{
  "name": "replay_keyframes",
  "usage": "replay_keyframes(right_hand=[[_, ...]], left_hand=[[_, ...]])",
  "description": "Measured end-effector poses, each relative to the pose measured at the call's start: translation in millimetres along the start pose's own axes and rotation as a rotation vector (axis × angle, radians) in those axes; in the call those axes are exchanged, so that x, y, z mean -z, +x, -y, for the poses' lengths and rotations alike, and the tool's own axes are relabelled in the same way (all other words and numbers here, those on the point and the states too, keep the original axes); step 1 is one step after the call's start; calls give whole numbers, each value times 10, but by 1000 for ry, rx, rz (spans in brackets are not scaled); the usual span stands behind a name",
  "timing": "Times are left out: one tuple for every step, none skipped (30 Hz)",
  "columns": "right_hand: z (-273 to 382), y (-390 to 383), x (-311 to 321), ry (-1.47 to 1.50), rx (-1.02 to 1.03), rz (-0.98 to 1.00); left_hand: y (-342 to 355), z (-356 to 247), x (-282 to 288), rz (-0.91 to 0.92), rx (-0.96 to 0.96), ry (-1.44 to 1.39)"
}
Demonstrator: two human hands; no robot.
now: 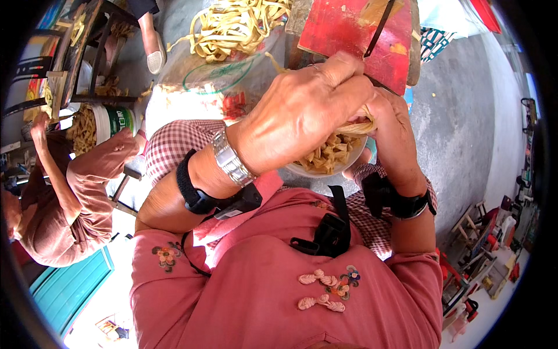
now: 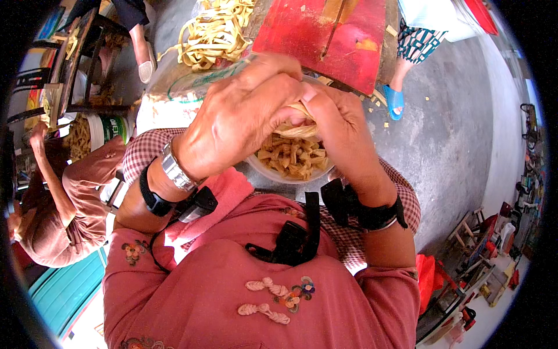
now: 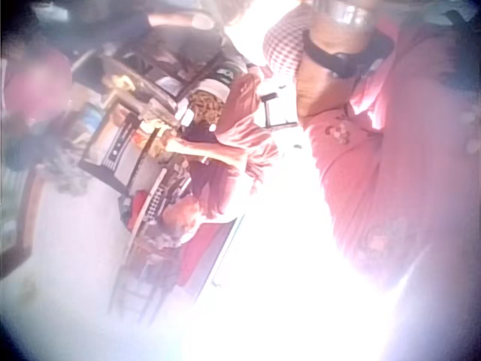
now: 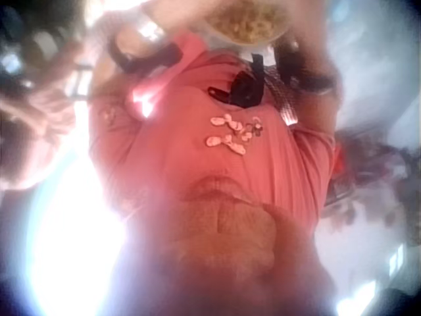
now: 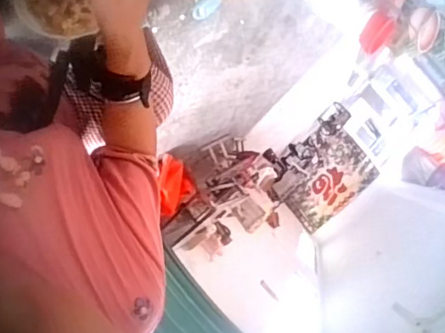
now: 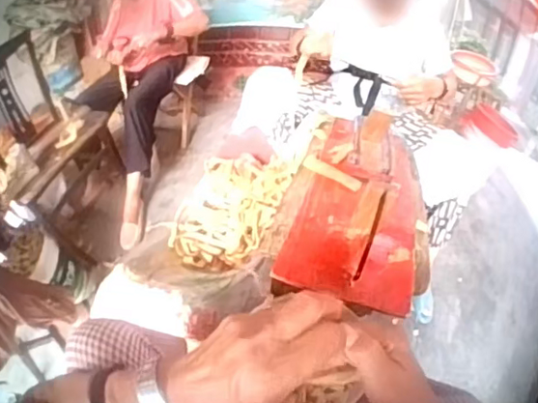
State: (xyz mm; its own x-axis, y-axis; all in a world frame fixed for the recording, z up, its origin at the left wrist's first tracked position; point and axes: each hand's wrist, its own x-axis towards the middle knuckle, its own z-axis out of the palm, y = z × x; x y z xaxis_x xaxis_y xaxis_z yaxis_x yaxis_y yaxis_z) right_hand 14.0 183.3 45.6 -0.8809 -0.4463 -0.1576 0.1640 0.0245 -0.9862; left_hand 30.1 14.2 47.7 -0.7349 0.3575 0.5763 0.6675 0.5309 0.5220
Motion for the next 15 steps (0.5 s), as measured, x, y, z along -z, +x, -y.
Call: replay_keyframes(right_hand=[[32,-13,16,-29,-21,27],[61,-27,48,-130,-21,23],[82,-33,85,-233,-21,20],[92,-39,98,-336,-21,18],[85,-59,81,-317,89,12],[62,-86,58,-297,200,6],[30,-95,42,-277,311,0],[-32,-99,190,-485,445,43],[-79,-119,194,-421,399,-21],[-117,-162,188,-356,353,-84],[-107,-168,185,-310,332,-99],[-97,-168,182,-265,312,-113],[-88,-168,180,-219,294,-126],[-108,-155,226,-204,298,-90],[-117,-141,249,-188,303,-55]], left_hand=[[2,17,9,44,31,-19],[0,37,8,62,100,-109],[-10,69,-2,78,170,-200],[-20,86,-5,93,239,-291],[-11,74,12,94,355,-615],[17,48,41,94,467,-940],[42,17,73,91,575,-1265],[52,-23,104,99,585,-1341],[61,-74,68,61,576,-1358],[91,-140,-1,22,568,-1375],[80,-131,-13,71,539,-1417],[68,-118,-25,119,509,-1457],[47,-98,-48,103,452,-1279],[32,-86,-80,87,395,-1100],[23,-51,-133,26,242,-917]])
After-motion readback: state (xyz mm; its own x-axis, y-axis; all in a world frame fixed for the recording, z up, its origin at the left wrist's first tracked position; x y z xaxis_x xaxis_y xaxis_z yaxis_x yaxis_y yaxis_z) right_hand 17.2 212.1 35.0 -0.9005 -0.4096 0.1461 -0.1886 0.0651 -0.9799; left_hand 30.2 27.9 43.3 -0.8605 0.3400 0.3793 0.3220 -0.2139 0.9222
